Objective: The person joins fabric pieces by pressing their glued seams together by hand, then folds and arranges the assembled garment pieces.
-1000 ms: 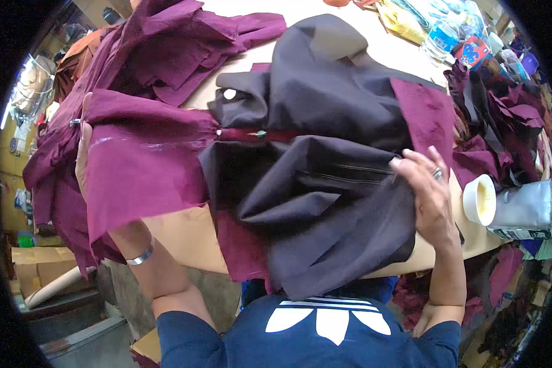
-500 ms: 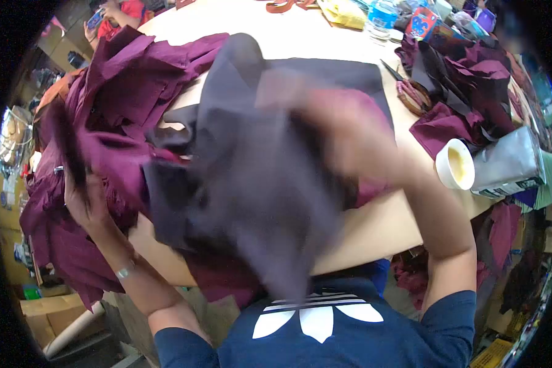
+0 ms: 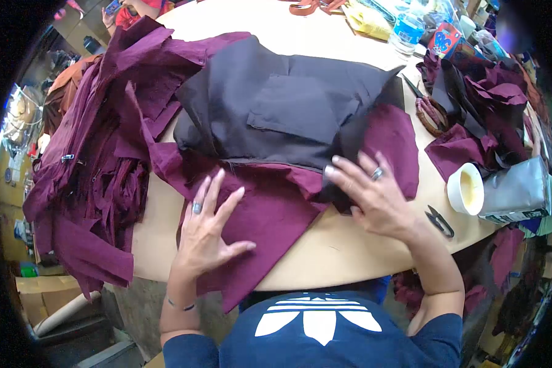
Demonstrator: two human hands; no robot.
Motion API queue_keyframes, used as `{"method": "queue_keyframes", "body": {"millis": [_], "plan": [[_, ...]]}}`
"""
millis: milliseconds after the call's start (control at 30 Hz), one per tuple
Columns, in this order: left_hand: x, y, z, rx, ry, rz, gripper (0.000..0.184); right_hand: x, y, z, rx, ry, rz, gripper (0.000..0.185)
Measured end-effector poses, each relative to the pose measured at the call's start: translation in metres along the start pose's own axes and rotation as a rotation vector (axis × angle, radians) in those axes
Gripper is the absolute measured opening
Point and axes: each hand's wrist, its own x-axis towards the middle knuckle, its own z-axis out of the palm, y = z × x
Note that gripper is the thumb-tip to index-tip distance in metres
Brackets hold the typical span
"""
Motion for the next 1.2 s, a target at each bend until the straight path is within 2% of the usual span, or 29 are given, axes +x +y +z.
{"method": "queue_keyframes", "body": {"millis": [33,133,167,233,300,333,400,433,467,500,533,567,600,633,667,700,733,767,800,867,933,967,1000,1033,1067,1133,1200], "plan": [[-0.007,0.004,0.001,0.009,-0.012,-0.071,0.083,-0.004,-0.003,0.015,0.108,0.003,0.038,0.074],[-0.025,-0.002,0.023,0.154,0.049,-0.144,0.071,-0.004,0.007,0.032,0.086,0.231,-0.032,0.064],[-0.024,0.004,0.022,0.088,0.138,-0.147,0.046,-0.002,0.01,0.037,0.092,0.291,-0.041,0.062],[-0.027,-0.001,0.039,0.046,0.215,-0.09,0.033,0.002,0.019,0.044,0.095,0.411,-0.051,0.059],[-0.021,0.005,0.046,0.028,0.369,-0.005,0.017,0.001,0.028,0.042,0.085,0.427,-0.091,0.06],[-0.02,0.003,0.044,-0.03,0.362,-0.032,0.015,0.002,0.031,0.041,0.077,0.435,-0.105,0.06],[-0.02,-0.003,0.039,-0.156,0.342,-0.077,0.011,0.009,0.029,0.014,0.131,0.506,-0.129,0.055],[-0.022,-0.006,0.026,-0.347,0.301,-0.101,0.007,0.011,0.026,-0.001,0.18,0.518,-0.11,0.053],[-0.024,0.0,-0.006,-0.479,0.178,-0.208,0.006,0.012,0.022,-0.018,0.236,0.523,-0.086,0.052],[-0.017,0.014,-0.058,-0.432,-0.014,-0.294,0.011,0.014,0.015,-0.048,0.289,0.38,-0.007,0.05],[-0.015,-0.004,-0.07,-0.573,0.166,-0.004,0.009,0.017,0.009,-0.078,0.343,0.234,0.076,0.049],[-0.009,-0.023,-0.084,-0.639,0.267,0.038,0.011,0.023,0.007,-0.102,0.45,0.162,0.174,0.049],[0.006,-0.035,-0.105,-0.987,0.129,-0.007,0.011,0.034,0.013,-0.118,0.553,0.094,0.266,0.049],[0.038,-0.044,-0.123,-0.898,0.069,-0.033,0.009,0.052,0.034,-0.113,0.475,0.212,0.169,0.049],[0.069,-0.052,-0.142,-0.807,0.007,-0.054,0.008,0.068,0.048,-0.106,0.4,0.217,0.207,0.051],[0.101,-0.076,-0.149,-0.615,-0.181,-0.018,0.006,0.084,0.061,-0.099,0.324,0.22,0.246,0.054],[0.115,-0.108,-0.159,-0.636,0.026,-0.102,0.014,0.095,0.069,-0.092,0.25,0.111,0.423,0.058],[0.125,-0.143,-0.171,-0.654,0.235,-0.185,0.023,0.102,0.093,-0.06,0.325,0.208,0.459,0.06],[0.131,-0.145,-0.178,-0.669,0.445,-0.269,0.032,0.107,0.095,-0.047,0.4,0.306,0.491,0.062],[0.11,-0.127,-0.197,-0.528,0.864,-0.089,0.027,0.091,0.098,-0.043,0.546,0.367,0.487,0.066],[0.079,-0.084,-0.179,-0.308,1.068,0.021,0.022,0.075,0.095,-0.036,0.624,0.482,0.415,0.068],[0.067,-0.065,-0.158,-0.291,0.967,0.054,0.016,0.068,0.092,-0.035,0.62,0.529,0.382,0.068],[0.059,-0.045,-0.134,-0.278,0.863,0.089,0.01,0.062,0.089,-0.031,0.631,0.465,0.405,0.068],[0.056,-0.014,-0.112,-0.141,0.689,0.085,0.009,0.057,0.088,-0.028,0.638,0.403,0.424,0.068],[0.057,-0.002,-0.095,-0.076,0.476,0.186,0.017,0.054,0.086,-0.025,0.645,0.343,0.442,0.07],[0.074,0.012,-0.058,0.157,0.348,0.356,0.028,0.05,0.083,-0.011,0.486,0.381,0.375,0.075],[0.091,0.015,-0.034,0.215,0.331,0.298,0.036,0.047,0.075,-0.007,0.429,0.371,0.38,0.076]]}}
